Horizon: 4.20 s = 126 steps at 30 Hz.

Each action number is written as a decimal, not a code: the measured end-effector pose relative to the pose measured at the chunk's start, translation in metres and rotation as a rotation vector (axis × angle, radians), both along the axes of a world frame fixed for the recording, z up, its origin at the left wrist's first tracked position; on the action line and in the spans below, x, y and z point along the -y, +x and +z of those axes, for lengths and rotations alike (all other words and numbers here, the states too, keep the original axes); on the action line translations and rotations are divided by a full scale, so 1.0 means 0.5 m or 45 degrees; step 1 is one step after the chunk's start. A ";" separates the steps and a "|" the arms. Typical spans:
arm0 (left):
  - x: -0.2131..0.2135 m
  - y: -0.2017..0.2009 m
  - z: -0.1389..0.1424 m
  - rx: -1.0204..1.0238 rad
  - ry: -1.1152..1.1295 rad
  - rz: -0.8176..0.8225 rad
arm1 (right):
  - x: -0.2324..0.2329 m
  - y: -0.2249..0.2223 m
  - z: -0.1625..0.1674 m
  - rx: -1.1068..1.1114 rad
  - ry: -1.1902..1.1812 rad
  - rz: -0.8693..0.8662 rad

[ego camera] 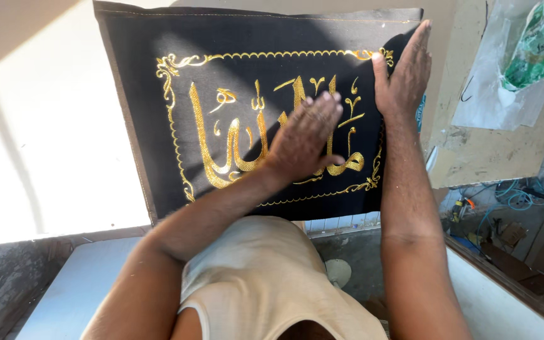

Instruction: The person spreads adhesive on a rectangular board using a small rectangular tool, then places a black fabric with gold Arabic calligraphy onto the board and presses it down. The person repeats this process with a second board and fabric piece, smoothing the fabric to adhere it to the board.

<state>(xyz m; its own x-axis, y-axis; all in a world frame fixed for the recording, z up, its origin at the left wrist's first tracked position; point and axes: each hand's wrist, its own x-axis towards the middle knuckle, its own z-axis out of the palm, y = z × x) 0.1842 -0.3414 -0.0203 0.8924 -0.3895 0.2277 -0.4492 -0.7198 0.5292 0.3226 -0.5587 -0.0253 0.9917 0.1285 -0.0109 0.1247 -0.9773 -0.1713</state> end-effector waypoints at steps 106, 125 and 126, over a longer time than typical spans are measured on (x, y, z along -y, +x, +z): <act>-0.055 -0.715 -0.158 -0.370 -2.364 0.892 | -0.330 -0.577 0.012 -0.141 -0.102 1.833; -0.101 -0.741 -0.150 -0.474 -2.211 0.838 | -0.645 -0.387 0.039 0.166 -0.080 1.691; -0.104 -0.741 -0.150 -0.477 -2.239 0.819 | -0.658 -0.362 0.039 0.115 -0.061 1.658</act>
<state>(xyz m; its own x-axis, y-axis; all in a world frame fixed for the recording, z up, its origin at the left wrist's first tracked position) -0.1864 -0.2894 -0.0954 0.8773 0.3962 -0.2710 -0.0774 0.6739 0.7348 0.1417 -0.2297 -0.0058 0.1381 0.9903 0.0175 0.9874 -0.1362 -0.0809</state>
